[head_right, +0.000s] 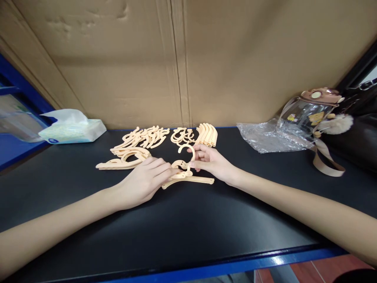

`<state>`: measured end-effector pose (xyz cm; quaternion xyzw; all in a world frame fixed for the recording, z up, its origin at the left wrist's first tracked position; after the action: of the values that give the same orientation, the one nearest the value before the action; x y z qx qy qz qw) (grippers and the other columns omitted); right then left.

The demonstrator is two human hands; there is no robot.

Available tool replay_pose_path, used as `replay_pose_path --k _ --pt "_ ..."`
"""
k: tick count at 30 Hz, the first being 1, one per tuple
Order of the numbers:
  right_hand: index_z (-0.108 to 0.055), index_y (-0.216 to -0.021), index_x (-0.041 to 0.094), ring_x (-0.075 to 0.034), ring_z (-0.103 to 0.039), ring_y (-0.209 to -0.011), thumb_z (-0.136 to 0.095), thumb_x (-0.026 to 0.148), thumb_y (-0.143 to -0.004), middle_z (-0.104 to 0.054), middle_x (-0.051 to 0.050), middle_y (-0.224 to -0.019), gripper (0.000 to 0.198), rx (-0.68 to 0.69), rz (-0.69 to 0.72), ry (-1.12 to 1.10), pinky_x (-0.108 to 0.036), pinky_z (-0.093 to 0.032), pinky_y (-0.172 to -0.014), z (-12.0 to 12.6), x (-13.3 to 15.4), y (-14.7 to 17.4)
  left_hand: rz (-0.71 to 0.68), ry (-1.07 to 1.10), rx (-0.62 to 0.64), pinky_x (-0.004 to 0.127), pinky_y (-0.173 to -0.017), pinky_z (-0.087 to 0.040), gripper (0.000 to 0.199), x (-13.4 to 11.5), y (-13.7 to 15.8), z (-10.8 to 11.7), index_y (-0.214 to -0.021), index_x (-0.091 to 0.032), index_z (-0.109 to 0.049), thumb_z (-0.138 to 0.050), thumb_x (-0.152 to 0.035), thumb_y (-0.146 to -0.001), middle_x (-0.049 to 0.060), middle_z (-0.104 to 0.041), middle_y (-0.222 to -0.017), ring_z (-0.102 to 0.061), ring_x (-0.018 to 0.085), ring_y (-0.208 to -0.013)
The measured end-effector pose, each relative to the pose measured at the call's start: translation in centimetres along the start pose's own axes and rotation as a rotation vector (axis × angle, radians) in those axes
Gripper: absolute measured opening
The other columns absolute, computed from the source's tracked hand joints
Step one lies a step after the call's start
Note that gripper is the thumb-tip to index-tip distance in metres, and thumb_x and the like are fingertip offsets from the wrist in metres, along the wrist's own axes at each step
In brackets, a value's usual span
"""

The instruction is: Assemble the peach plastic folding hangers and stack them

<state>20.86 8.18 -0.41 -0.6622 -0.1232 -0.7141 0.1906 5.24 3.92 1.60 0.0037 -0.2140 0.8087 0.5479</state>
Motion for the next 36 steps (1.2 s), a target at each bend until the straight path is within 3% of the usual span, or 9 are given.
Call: replay_pose_path --k 23,26,31,36 --pt "-0.048 -0.107 0.022 -0.013 -0.057 -0.070 -0.069 0.029 -0.074 -0.057 0.004 -0.074 0.040 -0.098 0.024 0.055 -0.034 -0.047 -0.077 0.5 -0.3 -0.3 0.089 0.024 0.113 0.032 -0.070 -0.033 0.026 0.3 -0.1 -0.4 -0.113 -0.011 -0.053 -0.040 -0.005 -0.091 0.008 -0.061 -0.092 -0.051 0.022 -0.085" --pt "-0.045 -0.114 0.024 -0.013 -0.058 -0.073 -0.069 0.026 -0.075 -0.058 0.004 -0.077 0.046 -0.062 0.066 0.057 -0.034 -0.048 -0.079 0.0 -0.1 -0.1 0.091 -0.015 0.090 0.032 -0.069 -0.033 0.024 0.2 -0.2 -0.2 -0.113 -0.010 -0.053 -0.038 -0.007 -0.093 0.007 -0.060 -0.088 -0.051 0.021 -0.083" --pt "-0.043 -0.120 0.025 -0.016 -0.061 -0.082 -0.067 0.023 -0.077 -0.058 0.004 -0.080 0.049 0.111 0.101 0.096 -0.036 -0.048 -0.082 -1.9 0.0 0.3 0.082 -0.071 0.045 0.032 -0.065 -0.033 0.024 0.1 -0.4 0.0 -0.113 -0.008 -0.051 -0.035 -0.011 -0.096 0.007 -0.059 -0.083 -0.052 0.022 -0.079" --pt "-0.050 -0.111 0.024 -0.015 -0.059 -0.077 -0.069 0.026 -0.074 -0.057 0.004 -0.077 0.041 -0.016 0.114 0.076 -0.035 -0.047 -0.079 -1.1 0.0 -0.1 0.125 -0.032 0.003 0.032 -0.066 -0.035 0.026 0.5 -0.3 0.1 -0.117 -0.009 -0.049 -0.032 -0.013 -0.099 0.006 -0.060 -0.085 -0.053 0.021 -0.080"
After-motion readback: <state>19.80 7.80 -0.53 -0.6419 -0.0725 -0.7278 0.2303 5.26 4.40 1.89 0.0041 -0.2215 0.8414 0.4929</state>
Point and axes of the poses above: each hand's wrist, its own y-axis away from the middle knuckle, its own z-axis out of the back of the hand, x = y × z, the point moved 6 cm from there along -y, towards the middle knuckle
